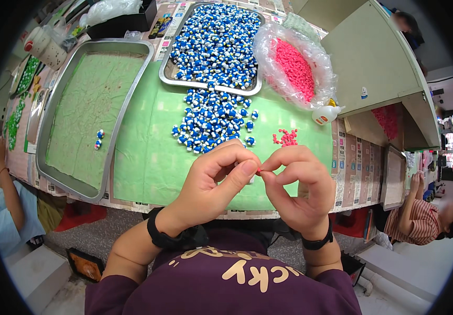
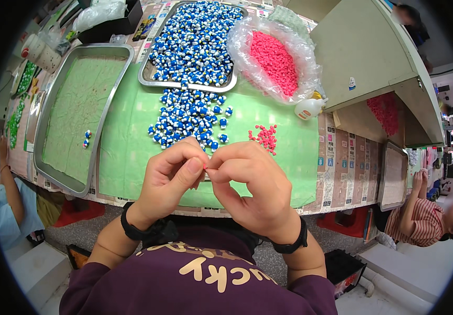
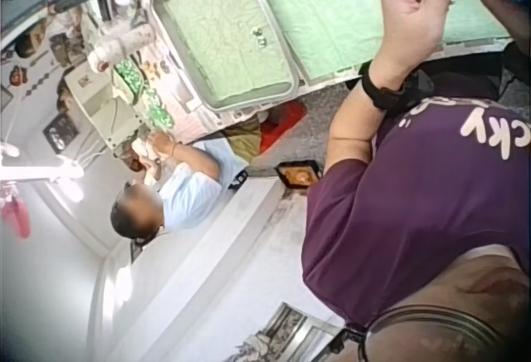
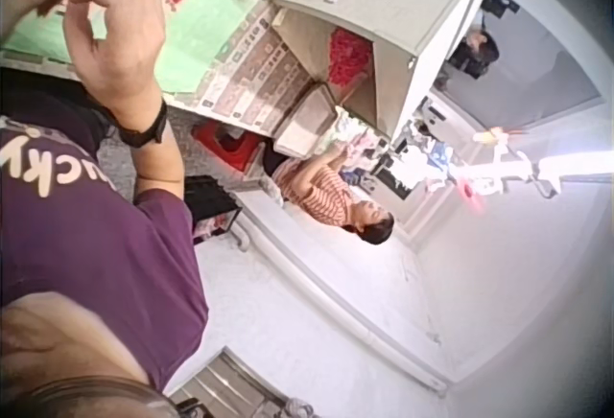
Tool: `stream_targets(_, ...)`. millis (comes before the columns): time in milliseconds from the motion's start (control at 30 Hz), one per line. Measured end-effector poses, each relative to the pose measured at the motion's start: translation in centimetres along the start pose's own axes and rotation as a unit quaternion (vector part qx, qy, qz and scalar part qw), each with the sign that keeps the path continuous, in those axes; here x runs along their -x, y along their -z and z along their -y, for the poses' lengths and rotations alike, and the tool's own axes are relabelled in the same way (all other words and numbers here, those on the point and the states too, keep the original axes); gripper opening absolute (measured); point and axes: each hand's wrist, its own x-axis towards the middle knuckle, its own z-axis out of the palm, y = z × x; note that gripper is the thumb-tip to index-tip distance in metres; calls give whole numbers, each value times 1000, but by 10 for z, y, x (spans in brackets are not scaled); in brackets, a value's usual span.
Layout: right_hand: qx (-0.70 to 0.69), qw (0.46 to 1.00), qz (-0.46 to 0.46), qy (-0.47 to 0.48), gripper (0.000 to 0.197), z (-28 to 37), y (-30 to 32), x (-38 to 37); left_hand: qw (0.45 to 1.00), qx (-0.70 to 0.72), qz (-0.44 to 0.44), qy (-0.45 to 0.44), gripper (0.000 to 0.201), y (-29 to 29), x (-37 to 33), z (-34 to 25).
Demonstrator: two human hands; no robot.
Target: The person repeatedly picks a blue-and-white capsule from a tray and a small pink piece from a pile, then joins them together by hand. The assembled units are placed into a metal tray on the left. The process is repeated continuously throughout the clip.
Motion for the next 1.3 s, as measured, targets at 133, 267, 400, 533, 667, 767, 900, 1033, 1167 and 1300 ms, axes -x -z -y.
stream_targets(133,8,1000,-18,7,28,-4,-5,3,999,-25,-11,-16,13,-1,-1,3)
stream_targets(267,4,1000,-3,1,29,-6,-6,3,999,-45,-18,-16,13,-1,-2,2)
stream_targets(400,26,999,23,-34,30,-6,-3,1,996,-90,0,5,15,3,-4,1)
stream_targets(533,32,996,51,-58,30,-15,7,2,997,-32,-38,55,25,9,-1,-6)
stream_targets(667,96,982,134,-90,27,-22,13,9,997,-27,-40,55,29,34,2,-12)
stream_targets(767,131,972,180,-78,24,-26,12,10,998,-34,-51,27,29,44,5,-13)
stream_targets(900,144,964,211,-70,19,-29,7,11,997,-35,-66,35,28,48,8,-13)
stream_targets(1033,157,961,219,-59,18,-30,5,11,996,-16,-67,49,27,50,10,-12)
stream_targets(1167,165,960,220,-58,17,-29,5,9,996,-9,-58,63,26,52,11,-12)
stream_targets(1300,165,959,224,-56,17,-31,4,10,996,-3,-56,72,27,53,11,-12)
